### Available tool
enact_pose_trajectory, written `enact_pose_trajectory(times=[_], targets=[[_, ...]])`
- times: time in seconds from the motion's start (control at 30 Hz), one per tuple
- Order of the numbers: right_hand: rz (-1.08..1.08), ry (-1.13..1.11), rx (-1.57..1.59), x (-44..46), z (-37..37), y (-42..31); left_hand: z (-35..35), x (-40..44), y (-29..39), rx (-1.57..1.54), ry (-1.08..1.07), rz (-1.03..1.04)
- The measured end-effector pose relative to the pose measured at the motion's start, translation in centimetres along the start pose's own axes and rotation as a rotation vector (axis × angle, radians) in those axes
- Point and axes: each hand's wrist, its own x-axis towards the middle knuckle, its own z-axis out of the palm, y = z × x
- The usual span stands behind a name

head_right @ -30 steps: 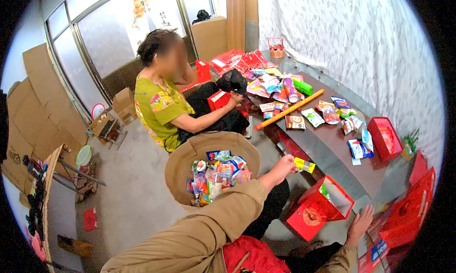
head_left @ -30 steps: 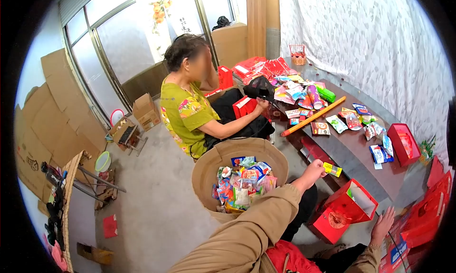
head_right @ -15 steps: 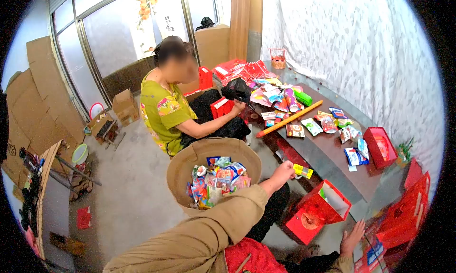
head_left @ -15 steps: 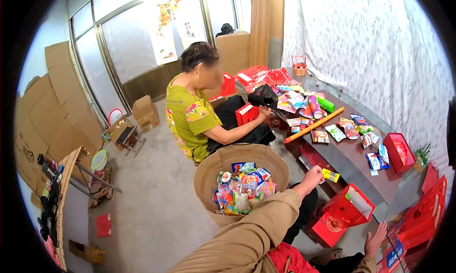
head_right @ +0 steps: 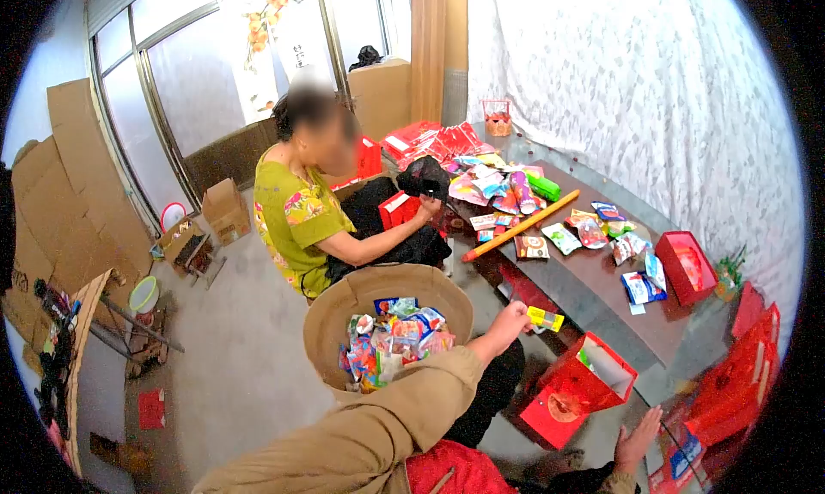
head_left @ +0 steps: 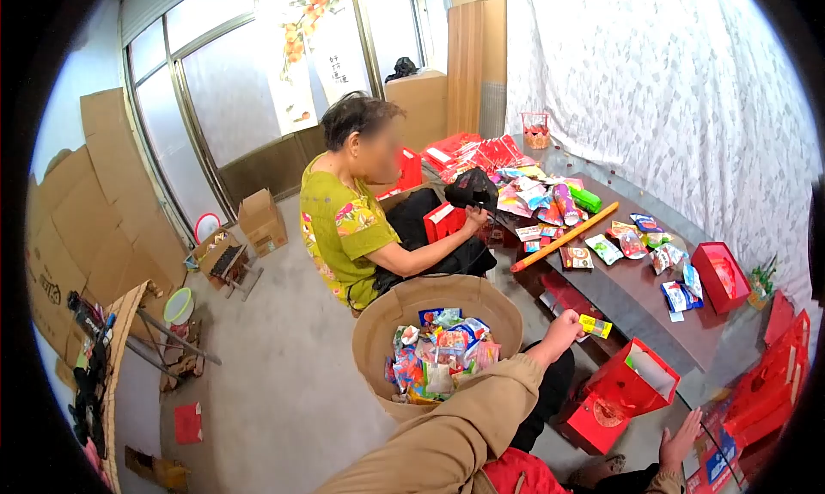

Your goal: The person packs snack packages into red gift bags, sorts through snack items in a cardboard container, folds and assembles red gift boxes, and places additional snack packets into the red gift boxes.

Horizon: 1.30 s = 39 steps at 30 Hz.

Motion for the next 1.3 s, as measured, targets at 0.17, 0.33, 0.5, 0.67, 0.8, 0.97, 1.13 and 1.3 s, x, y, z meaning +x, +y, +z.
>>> enact_pose_trajectory(times=[0.17, 0.33, 0.5, 0.67, 0.8, 0.97, 1.13, 1.3], targets=[[0.036, 0.015, -0.008, 0.3, -0.5, -0.7, 0.1, 0.4, -0.6, -0.036, 0.013, 0.001], [0.047, 0.014, -0.001, 0.6, -0.6, -1.0, -0.1, 1.1, -1.6, -0.053, -0.011, -0.017], [0.036, 0.028, 0.002, 0.8, -0.8, -1.2, 0.2, 1.4, -2.1, -0.068, 0.010, -0.022], [0.001, 0.052, -0.005, 1.1, 0.0, -0.3, 0.4, 1.4, -2.1, -0.094, -0.010, -0.017], [0.004, 0.065, -0.019, 1.5, 0.0, -0.6, 0.8, 1.6, -2.3, -0.098, -0.039, -0.021], [0.021, 0.107, -0.047, 2.7, 1.8, 0.1, 1.0, 1.5, -1.9, -0.063, -0.056, -0.048], [0.020, 0.150, -0.038, 3.6, 2.8, 0.6, 1.0, 1.6, -1.9, -0.084, -0.060, -0.044], [0.045, 0.161, -0.064, 4.2, 3.6, 0.9, 0.6, 1.8, -2.1, -0.089, -0.035, -0.054]])
